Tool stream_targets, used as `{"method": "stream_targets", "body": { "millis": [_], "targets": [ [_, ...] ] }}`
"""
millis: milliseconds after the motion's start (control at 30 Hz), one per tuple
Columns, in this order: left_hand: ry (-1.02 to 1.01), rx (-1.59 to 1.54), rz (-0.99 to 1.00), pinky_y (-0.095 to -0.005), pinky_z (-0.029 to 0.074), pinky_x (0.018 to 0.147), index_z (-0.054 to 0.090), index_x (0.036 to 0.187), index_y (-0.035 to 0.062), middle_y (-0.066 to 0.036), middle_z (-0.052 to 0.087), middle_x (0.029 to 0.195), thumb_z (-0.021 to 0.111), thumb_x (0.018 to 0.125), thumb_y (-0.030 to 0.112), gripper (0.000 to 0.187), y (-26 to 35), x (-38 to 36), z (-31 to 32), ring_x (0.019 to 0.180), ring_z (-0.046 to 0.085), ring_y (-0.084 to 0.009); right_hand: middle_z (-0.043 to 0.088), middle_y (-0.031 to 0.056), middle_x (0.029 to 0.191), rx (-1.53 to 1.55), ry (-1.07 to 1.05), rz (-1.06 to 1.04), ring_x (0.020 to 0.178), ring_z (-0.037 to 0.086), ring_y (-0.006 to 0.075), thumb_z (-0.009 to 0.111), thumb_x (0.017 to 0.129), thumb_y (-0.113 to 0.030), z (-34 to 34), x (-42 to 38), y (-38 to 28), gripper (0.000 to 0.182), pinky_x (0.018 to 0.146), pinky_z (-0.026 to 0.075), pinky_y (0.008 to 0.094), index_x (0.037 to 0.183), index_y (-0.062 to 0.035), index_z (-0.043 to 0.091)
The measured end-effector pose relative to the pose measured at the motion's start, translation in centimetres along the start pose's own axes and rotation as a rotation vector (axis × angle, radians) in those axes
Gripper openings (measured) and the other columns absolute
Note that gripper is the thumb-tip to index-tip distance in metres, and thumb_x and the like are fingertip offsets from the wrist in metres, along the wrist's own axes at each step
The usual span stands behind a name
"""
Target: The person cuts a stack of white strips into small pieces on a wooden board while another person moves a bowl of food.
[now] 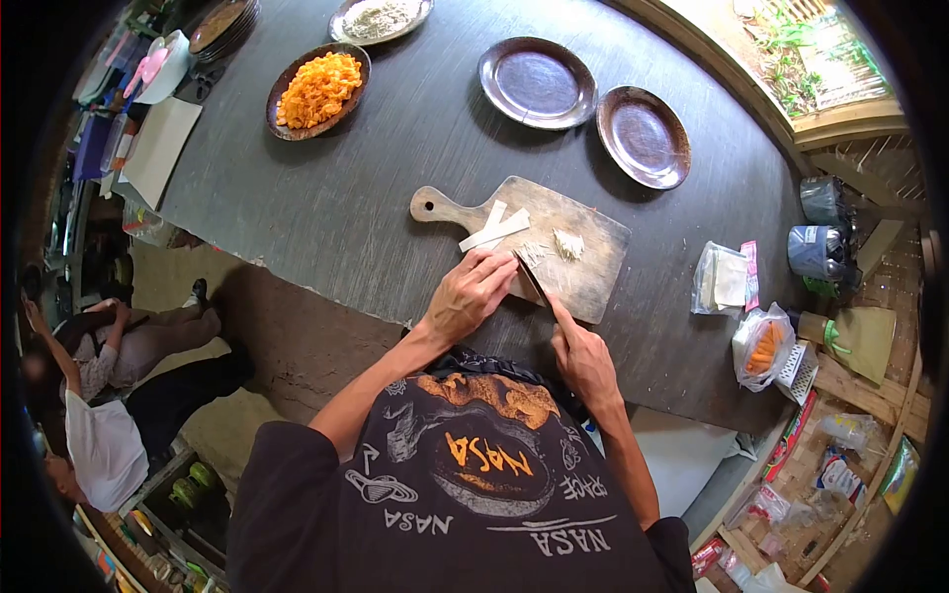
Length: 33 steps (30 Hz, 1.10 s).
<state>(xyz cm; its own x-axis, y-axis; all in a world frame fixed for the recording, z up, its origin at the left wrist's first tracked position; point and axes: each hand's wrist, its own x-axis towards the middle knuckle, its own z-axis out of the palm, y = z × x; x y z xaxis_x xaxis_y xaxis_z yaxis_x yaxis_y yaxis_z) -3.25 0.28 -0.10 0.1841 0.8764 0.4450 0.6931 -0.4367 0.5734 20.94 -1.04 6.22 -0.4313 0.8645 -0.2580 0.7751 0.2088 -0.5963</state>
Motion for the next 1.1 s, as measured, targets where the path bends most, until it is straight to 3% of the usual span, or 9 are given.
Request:
{"method": "stream_targets", "body": {
  "millis": [533, 633, 733, 800, 1100],
  "targets": [
    [-0.003, 0.014, 0.000, -0.0366, 0.057, 0.101, 0.073, 0.120, -0.0027, -0.009, 0.072, 0.122, 0.075, 0.092, 0.008, 0.030, 0.0, -0.2, 0.0, 0.114, 0.063, -0.0253, 0.069, 0.0251, 0.086, 0.020, -0.026, 0.046, 0.077, 0.070, 0.0439, 0.057, 0.099, -0.009, 0.2, -0.9, 0.2, 0.068, 0.073, 0.054, 0.0544, 0.163, -0.0215, 0.040],
    [0.002, 0.007, -0.003, -0.0368, 0.057, 0.101, 0.073, 0.119, -0.0023, -0.009, 0.072, 0.123, 0.075, 0.092, 0.008, 0.029, 0.0, -0.1, 0.0, 0.115, 0.063, -0.0253, 0.064, 0.0295, 0.082, 0.051, 0.016, 0.021, 0.076, 0.066, 0.0465, 0.056, 0.100, -0.007, 0.1, -0.1, -0.5, 0.060, 0.072, 0.050, 0.0537, 0.159, -0.0154, 0.047],
    [-0.002, -0.003, -0.015, -0.0371, 0.057, 0.101, 0.073, 0.119, -0.0021, -0.009, 0.072, 0.123, 0.075, 0.092, 0.008, 0.029, 0.1, -0.2, -0.1, 0.116, 0.063, -0.0254, 0.066, 0.0286, 0.083, 0.012, 0.010, 0.034, 0.076, 0.067, 0.0464, 0.057, 0.100, -0.008, 0.0, 0.1, -0.9, 0.060, 0.073, 0.051, 0.0544, 0.158, -0.0158, 0.048],
    [0.005, 0.002, -0.022, -0.0371, 0.057, 0.100, 0.074, 0.119, -0.0011, -0.008, 0.072, 0.123, 0.076, 0.090, 0.006, 0.030, 0.2, -0.3, 0.1, 0.115, 0.063, -0.0253, 0.070, 0.0234, 0.085, -0.042, -0.006, 0.040, 0.077, 0.071, 0.0426, 0.058, 0.098, -0.009, 0.0, 0.0, -0.9, 0.070, 0.074, 0.055, 0.0543, 0.164, -0.0222, 0.039],
    [0.001, 0.017, -0.001, -0.0376, 0.056, 0.102, 0.071, 0.122, -0.0033, -0.010, 0.070, 0.124, 0.074, 0.090, 0.006, 0.033, 0.1, -0.3, 0.2, 0.117, 0.063, -0.0266, 0.070, 0.0235, 0.085, -0.020, -0.030, 0.025, 0.076, 0.070, 0.0438, 0.056, 0.100, -0.009, -0.1, -1.0, 0.4, 0.068, 0.072, 0.055, 0.0550, 0.164, -0.0225, 0.039]
  ]
}}
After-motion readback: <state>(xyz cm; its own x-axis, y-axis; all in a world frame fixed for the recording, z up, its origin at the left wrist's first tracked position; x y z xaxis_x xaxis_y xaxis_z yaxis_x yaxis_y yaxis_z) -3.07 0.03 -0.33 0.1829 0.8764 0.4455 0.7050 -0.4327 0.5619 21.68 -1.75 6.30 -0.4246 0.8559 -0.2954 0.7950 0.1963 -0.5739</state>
